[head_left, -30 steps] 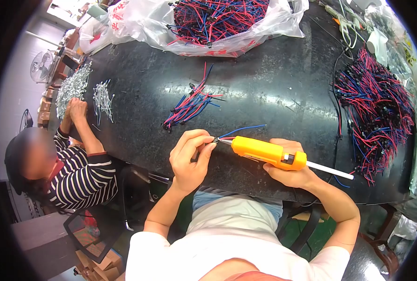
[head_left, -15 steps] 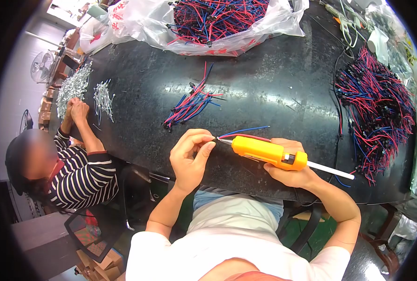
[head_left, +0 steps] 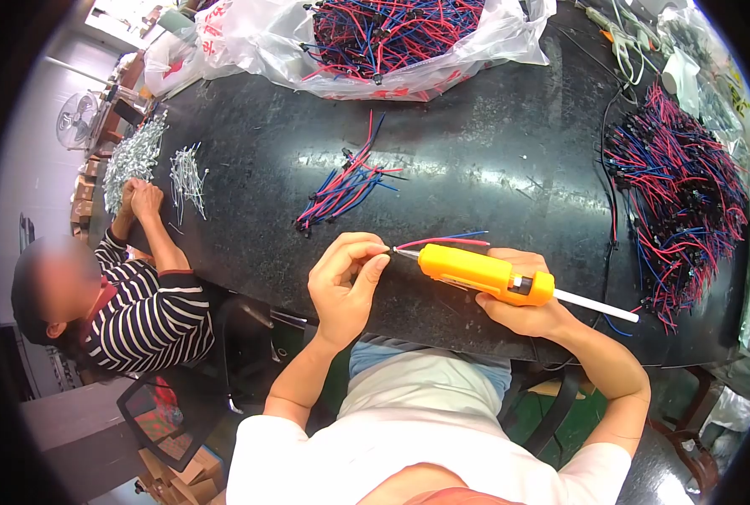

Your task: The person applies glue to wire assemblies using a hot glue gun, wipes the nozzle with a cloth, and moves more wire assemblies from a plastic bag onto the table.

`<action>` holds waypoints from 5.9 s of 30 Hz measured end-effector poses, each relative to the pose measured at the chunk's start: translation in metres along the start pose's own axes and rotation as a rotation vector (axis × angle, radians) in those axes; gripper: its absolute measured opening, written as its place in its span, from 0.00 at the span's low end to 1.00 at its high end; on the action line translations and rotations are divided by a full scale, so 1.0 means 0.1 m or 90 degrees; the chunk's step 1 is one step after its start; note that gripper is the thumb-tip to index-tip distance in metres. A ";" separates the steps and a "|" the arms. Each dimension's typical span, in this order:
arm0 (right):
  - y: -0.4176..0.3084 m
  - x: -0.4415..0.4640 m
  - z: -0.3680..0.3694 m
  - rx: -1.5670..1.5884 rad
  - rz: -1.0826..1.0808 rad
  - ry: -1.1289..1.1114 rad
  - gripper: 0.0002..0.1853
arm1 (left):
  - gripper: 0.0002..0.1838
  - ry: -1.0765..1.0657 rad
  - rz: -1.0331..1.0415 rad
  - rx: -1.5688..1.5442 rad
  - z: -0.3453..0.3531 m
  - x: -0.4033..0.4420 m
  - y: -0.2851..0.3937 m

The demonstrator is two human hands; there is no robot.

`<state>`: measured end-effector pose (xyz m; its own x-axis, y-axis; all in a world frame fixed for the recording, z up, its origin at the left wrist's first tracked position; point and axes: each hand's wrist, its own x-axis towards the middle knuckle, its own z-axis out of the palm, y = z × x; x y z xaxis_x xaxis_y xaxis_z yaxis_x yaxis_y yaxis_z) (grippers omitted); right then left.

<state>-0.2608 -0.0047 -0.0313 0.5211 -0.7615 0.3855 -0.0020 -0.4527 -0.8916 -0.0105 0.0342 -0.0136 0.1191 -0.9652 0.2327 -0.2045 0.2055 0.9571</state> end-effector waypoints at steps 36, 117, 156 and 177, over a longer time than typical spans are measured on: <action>-0.04 0.02 0.00 0.005 -0.006 -0.006 0.12 | 0.10 0.001 -0.148 -0.224 0.03 -0.02 -0.05; -0.15 -0.04 -0.08 0.292 0.316 0.161 0.14 | 0.08 -0.045 0.278 0.577 -0.45 1.15 -0.36; -0.04 0.06 -0.09 -0.016 0.047 0.070 0.10 | 0.13 -0.212 0.251 0.138 0.01 0.80 -0.10; -0.05 0.06 -0.10 -0.021 0.038 0.078 0.10 | 0.10 -0.218 0.228 0.135 -0.01 0.77 -0.10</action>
<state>-0.2661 -0.0114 -0.0223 0.4110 -0.8375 0.3602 -0.0591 -0.4187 -0.9062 0.0012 -0.0424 -0.0046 -0.3100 -0.8457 0.4343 -0.3704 0.5282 0.7641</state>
